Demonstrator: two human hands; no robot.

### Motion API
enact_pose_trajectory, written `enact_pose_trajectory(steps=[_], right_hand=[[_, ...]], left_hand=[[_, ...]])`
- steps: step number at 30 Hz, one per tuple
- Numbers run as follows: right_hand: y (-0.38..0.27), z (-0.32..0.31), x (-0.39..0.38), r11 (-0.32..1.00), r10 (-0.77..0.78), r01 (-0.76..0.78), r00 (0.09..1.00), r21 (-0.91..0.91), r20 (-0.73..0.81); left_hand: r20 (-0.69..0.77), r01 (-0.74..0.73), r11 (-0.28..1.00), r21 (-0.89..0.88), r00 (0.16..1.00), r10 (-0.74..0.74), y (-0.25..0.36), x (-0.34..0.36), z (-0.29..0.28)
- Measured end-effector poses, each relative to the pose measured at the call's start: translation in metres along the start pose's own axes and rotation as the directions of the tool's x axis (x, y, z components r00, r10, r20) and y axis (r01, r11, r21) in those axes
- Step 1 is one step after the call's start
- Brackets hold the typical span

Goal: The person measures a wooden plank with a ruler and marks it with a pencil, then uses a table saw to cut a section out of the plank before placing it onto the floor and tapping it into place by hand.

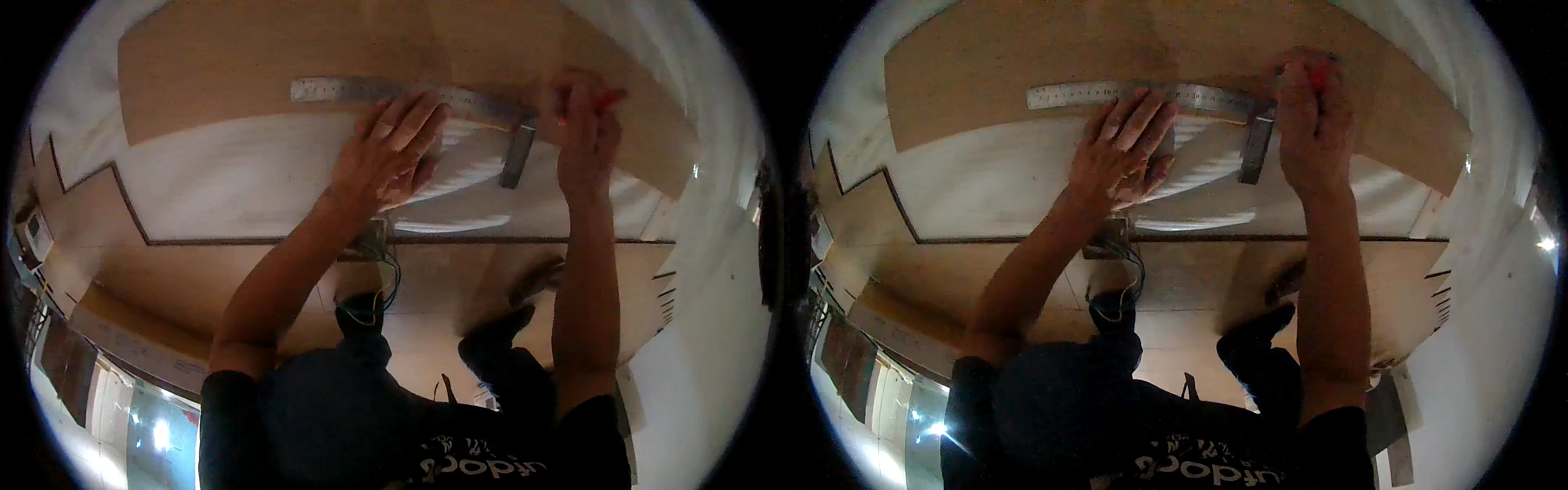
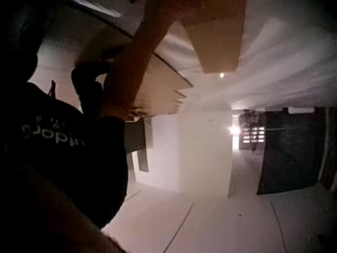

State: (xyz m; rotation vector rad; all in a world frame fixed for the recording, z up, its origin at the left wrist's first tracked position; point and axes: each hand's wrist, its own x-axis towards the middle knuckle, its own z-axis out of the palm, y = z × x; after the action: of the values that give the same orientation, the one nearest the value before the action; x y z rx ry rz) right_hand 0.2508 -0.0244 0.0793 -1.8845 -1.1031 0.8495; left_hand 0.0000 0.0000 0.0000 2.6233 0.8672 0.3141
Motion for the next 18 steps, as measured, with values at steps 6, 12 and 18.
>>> enact_pose_trajectory(steps=[6, 12, 18], right_hand=[[-0.012, 0.051, 0.0, 0.997, 0.022, -0.029, 0.995, 0.071, 0.101], [-0.006, 0.065, 0.003, 0.99, -0.121, 0.106, 0.977, 0.094, 0.174], [-0.012, 0.06, 0.003, 0.989, -0.112, 0.13, 0.966, -0.065, 0.232]], left_hand=[[-0.013, -0.024, 0.999, -0.031, 1.0, 0.023, -0.008, 0.003, -0.006], [-0.015, -0.001, 0.999, -0.036, 1.0, 0.001, -0.003, 0.0, 0.003], [-0.023, 0.0, 1.0, -0.015, 1.0, 0.0, 0.0, 0.002, 0.002]])
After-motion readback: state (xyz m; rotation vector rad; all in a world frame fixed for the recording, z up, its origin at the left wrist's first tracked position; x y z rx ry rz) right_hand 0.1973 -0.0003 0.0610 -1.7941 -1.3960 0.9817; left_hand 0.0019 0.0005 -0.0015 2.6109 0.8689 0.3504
